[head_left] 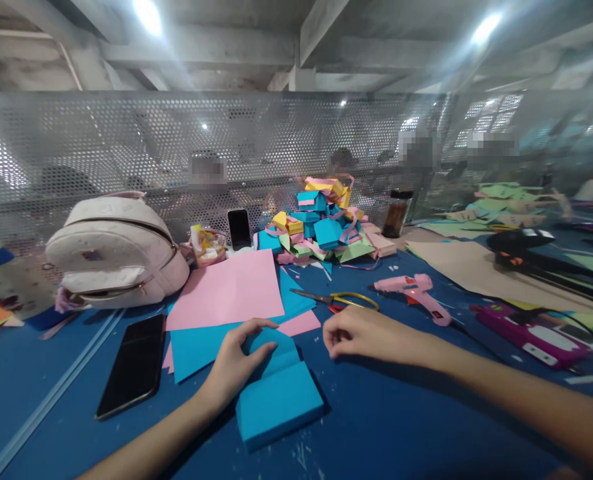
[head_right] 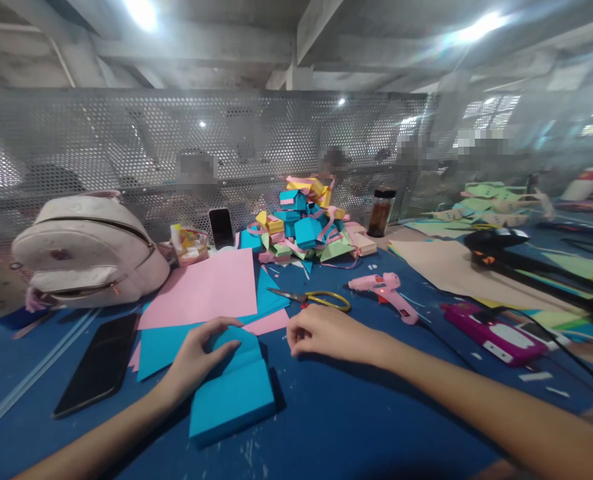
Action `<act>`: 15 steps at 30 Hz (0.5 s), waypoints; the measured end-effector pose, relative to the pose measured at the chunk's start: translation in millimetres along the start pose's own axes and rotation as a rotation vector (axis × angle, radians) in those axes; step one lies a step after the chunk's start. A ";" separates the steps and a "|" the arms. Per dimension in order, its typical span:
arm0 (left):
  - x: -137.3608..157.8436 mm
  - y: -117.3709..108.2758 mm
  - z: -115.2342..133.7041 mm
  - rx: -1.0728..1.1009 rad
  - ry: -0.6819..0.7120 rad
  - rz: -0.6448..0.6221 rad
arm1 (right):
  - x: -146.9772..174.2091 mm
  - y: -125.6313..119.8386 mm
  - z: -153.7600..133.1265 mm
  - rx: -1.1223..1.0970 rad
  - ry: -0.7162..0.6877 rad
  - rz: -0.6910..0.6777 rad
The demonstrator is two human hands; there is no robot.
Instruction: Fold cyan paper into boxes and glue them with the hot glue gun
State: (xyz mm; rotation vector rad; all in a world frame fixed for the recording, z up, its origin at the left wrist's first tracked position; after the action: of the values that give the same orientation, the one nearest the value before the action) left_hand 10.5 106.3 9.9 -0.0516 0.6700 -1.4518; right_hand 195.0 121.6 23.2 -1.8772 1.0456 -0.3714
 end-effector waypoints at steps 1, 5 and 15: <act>0.0 -0.1 0.0 0.000 0.000 0.000 | -3.4 -0.5 1.5 -0.006 0.001 0.020; 0.3 -0.2 0.3 -0.002 0.000 -0.001 | -15.1 0.2 3.8 -0.040 -0.011 0.078; -0.1 -0.9 1.9 0.000 0.011 0.004 | -22.1 -0.2 0.8 -0.078 -0.073 0.115</act>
State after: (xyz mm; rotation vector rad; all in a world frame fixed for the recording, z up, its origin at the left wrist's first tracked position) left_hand 10.5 105.5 11.8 -0.0424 0.6792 -1.4487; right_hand 182.4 139.6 26.6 -1.8751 1.1270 -0.1967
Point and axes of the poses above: each hand's wrist, its own x-axis away from the middle knuckle, its own y-axis out of the palm, z = x × y, the point moved 9 cm from there along -x, towards the middle knuckle, and after that the axes turned 13 degrees about z, right-handed, at the moved point
